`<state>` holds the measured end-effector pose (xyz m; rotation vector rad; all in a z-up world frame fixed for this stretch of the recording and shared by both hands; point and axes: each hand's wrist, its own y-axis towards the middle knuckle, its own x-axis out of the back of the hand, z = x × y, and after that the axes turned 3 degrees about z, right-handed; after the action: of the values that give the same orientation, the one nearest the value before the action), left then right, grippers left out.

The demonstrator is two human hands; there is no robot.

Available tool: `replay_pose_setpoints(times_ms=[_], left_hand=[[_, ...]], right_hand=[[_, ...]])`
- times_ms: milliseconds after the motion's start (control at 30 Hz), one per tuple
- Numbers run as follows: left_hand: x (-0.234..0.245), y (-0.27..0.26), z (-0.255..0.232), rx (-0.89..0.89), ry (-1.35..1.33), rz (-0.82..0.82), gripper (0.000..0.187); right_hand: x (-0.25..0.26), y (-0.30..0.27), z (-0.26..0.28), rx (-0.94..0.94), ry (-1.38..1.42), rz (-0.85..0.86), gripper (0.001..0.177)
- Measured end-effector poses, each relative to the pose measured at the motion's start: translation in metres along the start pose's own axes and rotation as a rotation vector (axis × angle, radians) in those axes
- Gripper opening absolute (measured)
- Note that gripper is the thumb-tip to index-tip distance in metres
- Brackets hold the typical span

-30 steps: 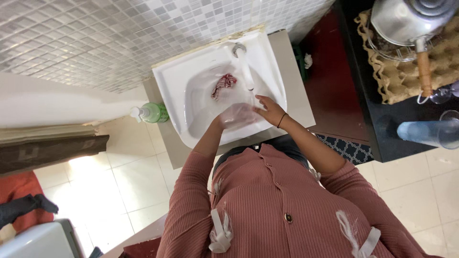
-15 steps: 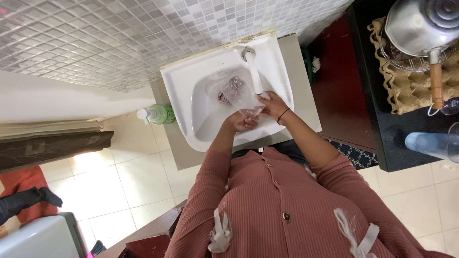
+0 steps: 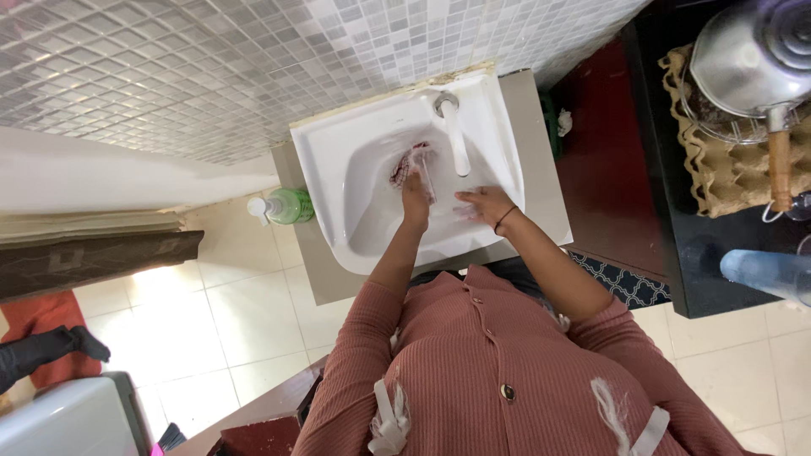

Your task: The person scrubs a white bathroom sink with a red and white checkered cloth, then applies liquid soap from a green pump bottle and continues scrubbing the basin and faucet area.

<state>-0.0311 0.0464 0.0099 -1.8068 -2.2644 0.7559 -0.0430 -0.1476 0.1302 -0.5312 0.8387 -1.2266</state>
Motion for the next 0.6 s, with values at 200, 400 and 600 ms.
replay_pose_setpoints(times_ms=[200, 400, 600], left_hand=[[-0.018, 0.014, 0.001, -0.051, 0.448, -0.15, 0.059], [-0.028, 0.015, -0.005, -0.153, 0.324, -0.116, 0.05], [-0.033, -0.007, -0.002, -0.588, 0.884, -0.114, 0.056]], right_hand=[[0.006, -0.013, -0.027, 0.108, -0.007, -0.026, 0.035], [0.01, -0.029, -0.039, 0.358, 0.247, 0.151, 0.053], [0.017, -0.02, -0.024, 0.222, 0.406, 0.05, 0.068]])
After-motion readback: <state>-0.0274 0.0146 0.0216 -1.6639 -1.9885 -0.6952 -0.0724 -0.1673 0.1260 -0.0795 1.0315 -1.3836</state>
